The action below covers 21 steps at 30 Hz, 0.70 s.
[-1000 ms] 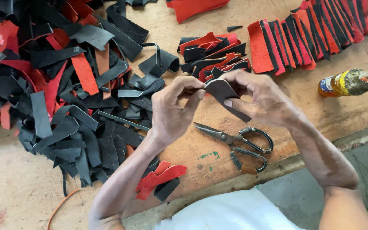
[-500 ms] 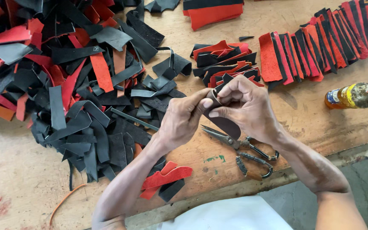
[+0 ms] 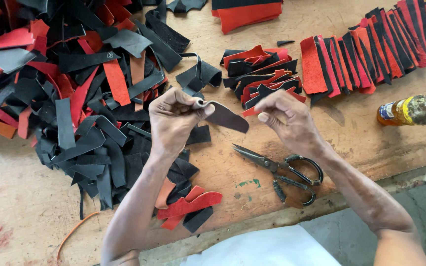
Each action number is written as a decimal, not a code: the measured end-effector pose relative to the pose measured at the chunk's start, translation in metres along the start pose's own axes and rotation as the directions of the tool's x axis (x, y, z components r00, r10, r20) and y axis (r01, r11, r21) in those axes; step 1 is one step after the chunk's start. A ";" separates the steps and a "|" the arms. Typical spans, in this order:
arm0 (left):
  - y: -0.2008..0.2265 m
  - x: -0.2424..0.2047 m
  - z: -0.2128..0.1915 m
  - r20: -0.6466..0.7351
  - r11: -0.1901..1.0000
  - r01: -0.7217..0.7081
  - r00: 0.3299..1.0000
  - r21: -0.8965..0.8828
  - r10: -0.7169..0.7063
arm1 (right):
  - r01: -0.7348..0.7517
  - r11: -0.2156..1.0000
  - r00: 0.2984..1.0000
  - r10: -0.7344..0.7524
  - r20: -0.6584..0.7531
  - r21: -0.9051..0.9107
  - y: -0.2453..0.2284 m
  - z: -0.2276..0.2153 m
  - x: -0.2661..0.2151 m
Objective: The person repeatedly picks red and black rubber pieces from a pile, aligns them, and presses them together to form small shoe components. They occasionally use shears to trim edges and place finished units into a growing stack on the table.
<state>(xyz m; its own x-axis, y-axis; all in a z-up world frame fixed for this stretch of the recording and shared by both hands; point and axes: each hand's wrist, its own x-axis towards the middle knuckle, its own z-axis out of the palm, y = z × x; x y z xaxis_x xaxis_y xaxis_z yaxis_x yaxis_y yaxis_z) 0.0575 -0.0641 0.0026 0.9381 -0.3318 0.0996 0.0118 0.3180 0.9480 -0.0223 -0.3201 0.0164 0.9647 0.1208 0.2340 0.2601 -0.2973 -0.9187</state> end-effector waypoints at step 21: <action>-0.021 -0.017 0.026 0.190 0.975 0.219 0.960 -0.048 -0.206 | -0.152 0.980 0.974 0.171 0.148 -0.130 -0.012 0.012 -0.010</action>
<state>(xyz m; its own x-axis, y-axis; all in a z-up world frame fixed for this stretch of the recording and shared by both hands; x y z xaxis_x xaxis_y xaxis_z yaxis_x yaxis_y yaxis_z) 0.0329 -0.0880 -0.0108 0.8319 -0.5532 -0.0425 0.2335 0.2797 0.9313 -0.0358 -0.3065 0.0216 0.9781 0.2068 0.0242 0.1136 -0.4326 -0.8944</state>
